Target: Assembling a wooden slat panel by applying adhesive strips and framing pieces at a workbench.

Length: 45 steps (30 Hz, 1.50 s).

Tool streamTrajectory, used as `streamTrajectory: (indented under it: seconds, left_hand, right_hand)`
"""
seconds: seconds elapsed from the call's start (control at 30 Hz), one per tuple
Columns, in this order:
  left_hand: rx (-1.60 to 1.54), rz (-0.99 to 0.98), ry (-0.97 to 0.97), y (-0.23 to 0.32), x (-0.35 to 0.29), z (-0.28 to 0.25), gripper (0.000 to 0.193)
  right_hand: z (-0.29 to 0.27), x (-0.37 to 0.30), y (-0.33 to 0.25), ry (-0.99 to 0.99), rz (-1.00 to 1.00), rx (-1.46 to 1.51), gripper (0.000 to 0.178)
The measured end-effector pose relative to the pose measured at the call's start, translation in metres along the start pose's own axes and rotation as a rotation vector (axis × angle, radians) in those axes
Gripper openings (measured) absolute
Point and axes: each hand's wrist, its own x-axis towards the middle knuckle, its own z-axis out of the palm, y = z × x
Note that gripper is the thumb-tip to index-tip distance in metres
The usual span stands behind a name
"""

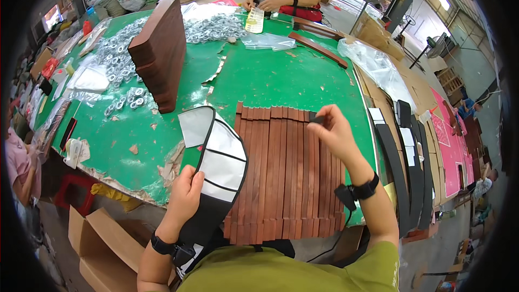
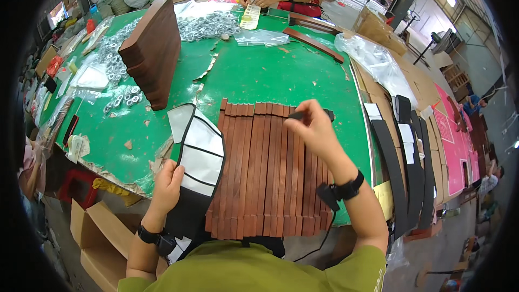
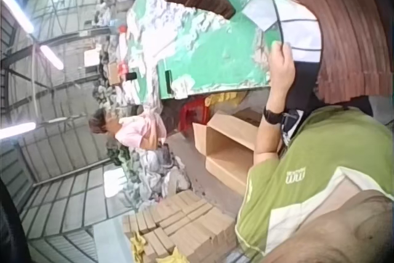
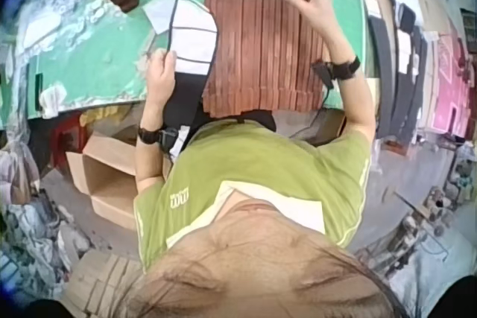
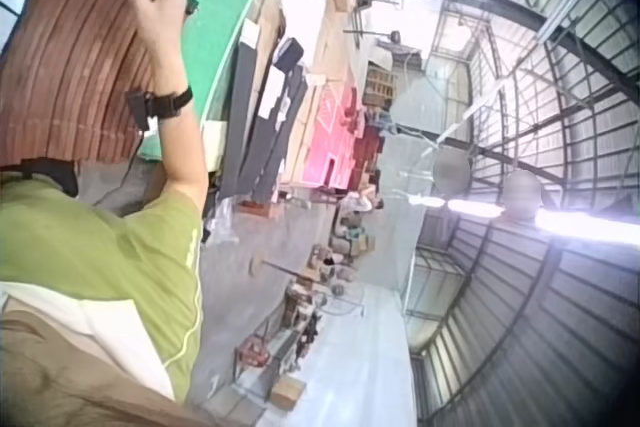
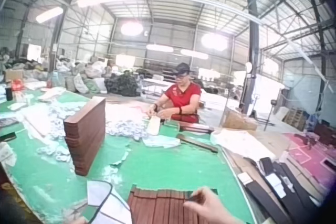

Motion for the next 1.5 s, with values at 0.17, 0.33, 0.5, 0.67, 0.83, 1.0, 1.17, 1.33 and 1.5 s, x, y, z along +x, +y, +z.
streamTrajectory:
  seconds: [0.17,0.33,0.5,0.67,0.83,1.0,1.17,1.33,1.5]
  left_hand:
    - [-0.137,-0.045,-0.092,-0.015,0.005,-0.001,0.024]
    - [-0.269,-0.14,-0.271,0.003,0.002,-0.006,0.018]
    - [0.068,0.101,-0.23,0.018,0.009,0.013,0.018]
    - [0.132,0.25,-0.276,0.021,0.026,0.02,0.022]
    - [0.155,0.228,-0.269,0.017,0.028,0.026,0.022]
    - [0.141,0.189,-0.246,0.016,0.027,0.027,0.02]
    - [0.137,0.227,-0.233,0.015,0.029,0.03,0.02]
    - [0.135,0.249,-0.224,0.015,0.028,0.031,0.019]
    - [0.17,0.19,-0.2,0.02,0.025,0.021,0.016]
  right_hand:
    - [-0.015,0.033,0.051,0.07,-0.033,-0.209,0.031]
    - [-0.012,0.039,0.06,-0.069,-0.123,-0.309,0.039]
    - [-0.012,0.038,0.054,-0.196,-0.128,-0.422,0.041]
    - [-0.009,0.037,0.054,-0.184,-0.098,-0.456,0.04]
    - [-0.008,0.036,0.056,-0.165,-0.106,-0.495,0.038]
    - [-0.007,0.037,0.057,-0.171,-0.103,-0.496,0.039]
    - [-0.007,0.037,0.059,-0.156,-0.107,-0.485,0.038]
    - [-0.004,0.039,0.053,-0.148,-0.098,-0.535,0.038]
    - [-0.003,0.04,0.056,-0.132,-0.171,-0.585,0.039]
